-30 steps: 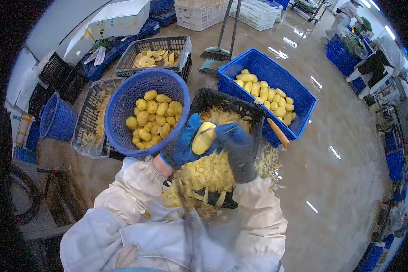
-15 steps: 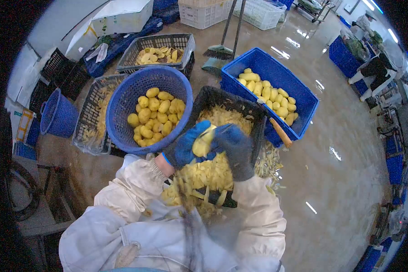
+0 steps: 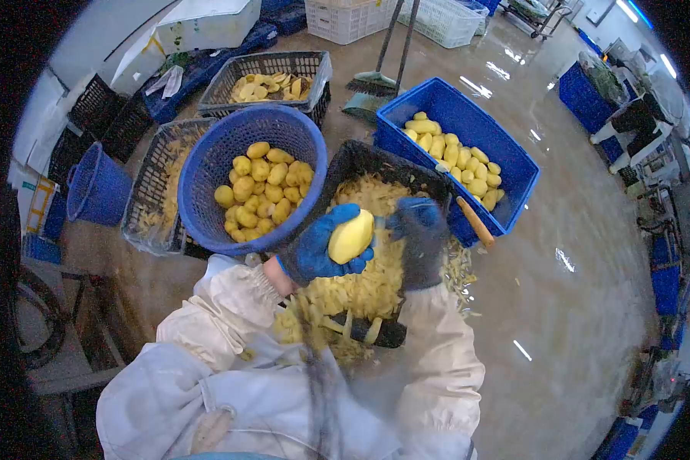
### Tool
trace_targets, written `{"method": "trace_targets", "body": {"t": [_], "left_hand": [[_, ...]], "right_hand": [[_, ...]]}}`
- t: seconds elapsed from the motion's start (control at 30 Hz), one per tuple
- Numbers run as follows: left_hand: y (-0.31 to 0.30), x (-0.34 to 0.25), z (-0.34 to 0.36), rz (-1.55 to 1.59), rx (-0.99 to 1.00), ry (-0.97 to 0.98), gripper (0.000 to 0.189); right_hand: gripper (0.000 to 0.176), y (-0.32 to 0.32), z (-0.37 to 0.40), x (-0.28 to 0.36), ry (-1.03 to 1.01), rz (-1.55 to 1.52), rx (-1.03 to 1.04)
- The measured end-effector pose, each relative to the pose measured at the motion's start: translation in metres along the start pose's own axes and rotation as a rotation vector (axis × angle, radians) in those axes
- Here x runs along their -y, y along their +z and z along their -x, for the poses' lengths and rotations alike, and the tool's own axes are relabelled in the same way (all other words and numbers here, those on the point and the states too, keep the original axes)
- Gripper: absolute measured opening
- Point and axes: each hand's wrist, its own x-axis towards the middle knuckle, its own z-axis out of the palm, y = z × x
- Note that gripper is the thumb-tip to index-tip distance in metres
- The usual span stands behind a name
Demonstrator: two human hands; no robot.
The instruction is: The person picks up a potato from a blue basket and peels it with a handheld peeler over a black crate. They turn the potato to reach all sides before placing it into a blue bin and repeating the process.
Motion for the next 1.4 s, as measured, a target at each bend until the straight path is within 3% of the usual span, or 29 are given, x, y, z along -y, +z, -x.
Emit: {"method": "trace_targets", "body": {"t": [0.1, 0.17, 0.23, 0.27, 0.33, 0.37, 0.43, 0.57, 0.63, 0.67, 0.7, 0.77, 0.9, 0.97, 1.03, 1.1, 1.17, 1.2, 1.27, 1.3, 1.4], "left_hand": [[0.020, 0.001, -0.004, 0.039, -0.105, 0.072, 0.047], [0.012, -0.004, -0.001, 0.000, -0.108, 0.165, 0.047], [0.008, -0.005, 0.003, -0.428, -0.210, 0.381, 0.048], [0.005, -0.005, 0.002, -0.428, -0.211, 0.377, 0.048], [-0.001, -0.005, 0.000, -0.093, -0.084, 0.143, 0.047], [-0.001, -0.005, -0.001, 0.074, -0.018, 0.031, 0.047], [0.006, 0.003, 0.001, -0.105, -0.103, 0.038, 0.047], [0.020, -0.005, -0.001, -0.174, -0.201, 0.141, 0.052], [0.019, -0.009, 0.005, -0.662, -0.230, 0.185, 0.054], [0.019, -0.008, 0.003, -0.663, -0.230, 0.177, 0.054], [0.018, -0.004, 0.001, -0.584, -0.274, 0.183, 0.053], [0.018, 0.002, -0.002, -0.422, -0.359, 0.210, 0.052], [0.014, -0.003, -0.005, -0.330, -0.234, 0.187, 0.050], [0.025, -0.001, -0.004, -0.222, -0.222, 0.201, 0.050], [0.011, 0.001, -0.002, -0.362, -0.252, 0.224, 0.050], [0.007, 0.003, 0.000, -0.502, -0.278, 0.247, 0.050], [0.016, -0.001, 0.001, -0.508, -0.258, 0.199, 0.052], [0.018, -0.004, 0.000, -0.511, -0.254, 0.205, 0.052], [0.018, -0.008, -0.002, -0.109, -0.325, 0.169, 0.054], [0.015, -0.009, -0.001, -0.108, -0.330, 0.172, 0.054], [0.003, -0.008, -0.001, 0.007, -0.249, 0.145, 0.057]], "right_hand": [[0.011, -0.025, -0.019, -0.002, 0.027, -0.061, 0.016], [0.012, 0.005, 0.010, 0.010, -0.035, -0.047, 0.114], [0.011, 0.023, 0.036, 0.005, -0.202, 0.317, 0.364], [0.011, 0.022, 0.034, 0.004, -0.201, 0.315, 0.361], [0.012, 0.015, 0.024, 0.001, 0.047, 0.127, 0.282], [0.012, 0.005, 0.011, -0.001, 0.048, 0.129, 0.283], [0.013, -0.012, -0.013, 0.000, -0.102, 0.056, -0.014], [0.012, -0.007, -0.002, 0.019, 0.016, -0.097, 0.068], [0.011, 0.009, 0.013, 0.022, 0.040, 0.053, 0.190], [0.011, 0.004, 0.008, 0.016, 0.131, 0.000, 0.150], [0.011, -0.001, 0.003, 0.010, 0.133, -0.003, 0.143], [0.012, -0.014, -0.011, 0.002, 0.036, -0.007, -0.070], [0.010, -0.016, -0.006, 0.016, -0.067, -0.029, -0.040], [0.009, 0.002, 0.007, 0.022, -0.008, 0.012, -0.030], [0.009, 0.007, 0.015, 0.021, 0.060, 0.140, 0.120], [0.010, -0.014, -0.003, 0.010, 0.028, 0.117, 0.045], [0.012, -0.036, -0.023, -0.001, -0.191, 0.103, -0.184], [0.013, -0.038, -0.022, 0.002, -0.169, -0.045, -0.091], [0.013, -0.026, -0.012, 0.016, -0.081, -0.059, -0.054], [0.013, -0.021, -0.007, 0.018, 0.008, -0.080, -0.033], [0.012, -0.022, -0.006, 0.012, 0.001, -0.085, -0.038]]}}
